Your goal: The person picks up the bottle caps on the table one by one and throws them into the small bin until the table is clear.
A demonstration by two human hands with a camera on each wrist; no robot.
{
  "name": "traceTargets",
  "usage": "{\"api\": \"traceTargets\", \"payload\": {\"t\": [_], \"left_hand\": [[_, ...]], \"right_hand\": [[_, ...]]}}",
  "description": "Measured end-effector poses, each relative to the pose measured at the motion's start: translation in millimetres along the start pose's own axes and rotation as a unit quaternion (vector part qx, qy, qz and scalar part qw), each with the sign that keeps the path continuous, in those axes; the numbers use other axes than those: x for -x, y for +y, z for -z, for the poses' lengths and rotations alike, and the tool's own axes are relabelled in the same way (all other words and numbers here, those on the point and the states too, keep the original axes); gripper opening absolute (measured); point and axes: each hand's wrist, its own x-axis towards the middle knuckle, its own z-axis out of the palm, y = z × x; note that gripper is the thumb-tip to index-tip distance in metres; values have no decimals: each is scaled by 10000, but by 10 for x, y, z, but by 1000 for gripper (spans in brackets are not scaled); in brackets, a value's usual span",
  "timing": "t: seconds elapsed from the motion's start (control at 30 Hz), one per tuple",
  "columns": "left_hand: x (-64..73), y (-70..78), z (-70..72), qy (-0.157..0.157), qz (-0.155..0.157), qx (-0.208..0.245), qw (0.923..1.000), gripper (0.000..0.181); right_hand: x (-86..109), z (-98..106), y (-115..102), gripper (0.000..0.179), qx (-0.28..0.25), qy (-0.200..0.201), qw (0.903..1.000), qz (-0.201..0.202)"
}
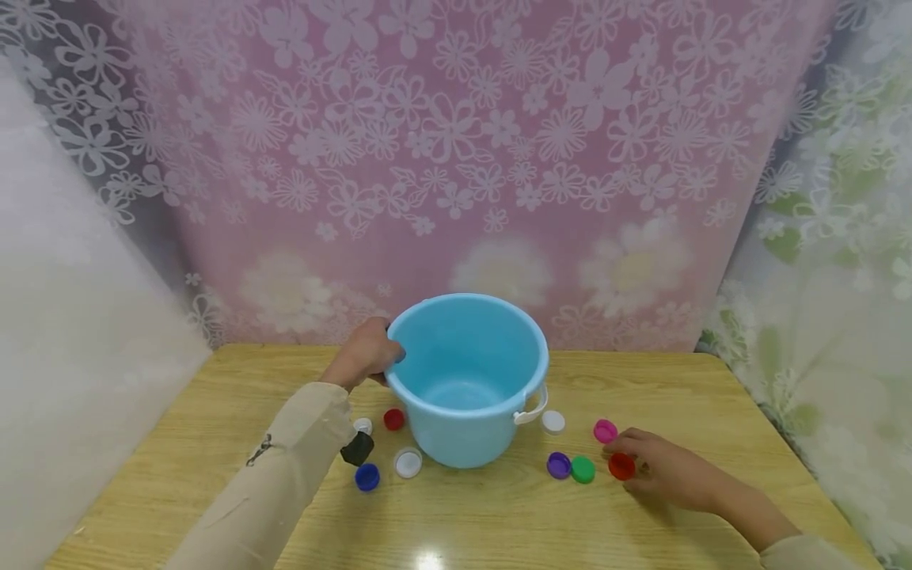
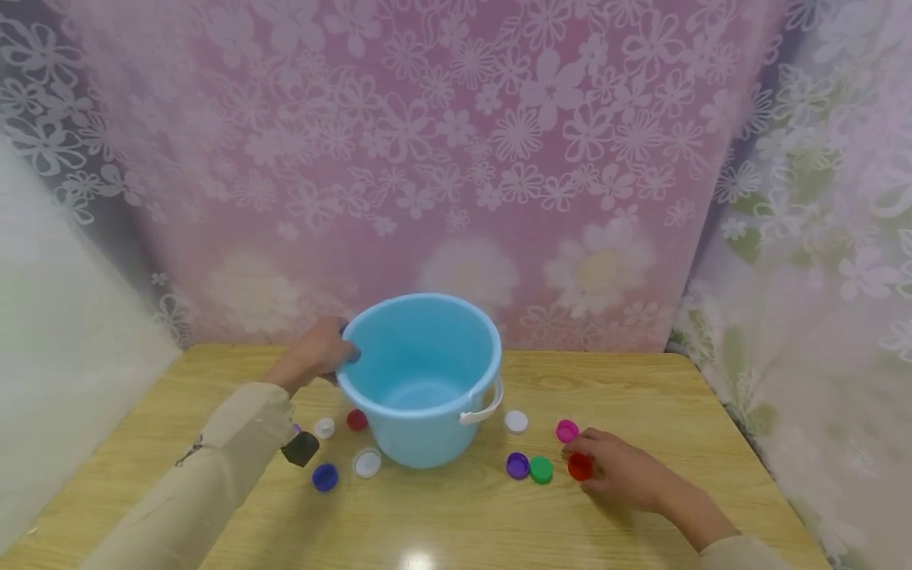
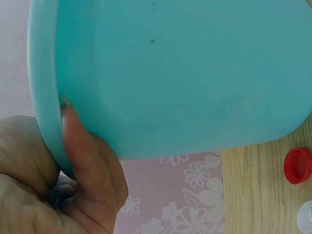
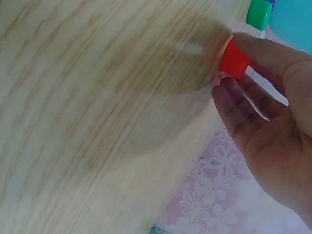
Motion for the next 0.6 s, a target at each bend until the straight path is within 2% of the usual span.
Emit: {"api": "traceTargets", "payload": {"t": [0.23,0.6], "left_hand": [[-9,4,-9,-9,32,-39,10000,44],[-20,7,-9,19,67,-30,10000,42]], "right_hand": [[16,-3,29,27,-32,3,10000,4],[3,6,77,24,90,140,9987,489]]}}
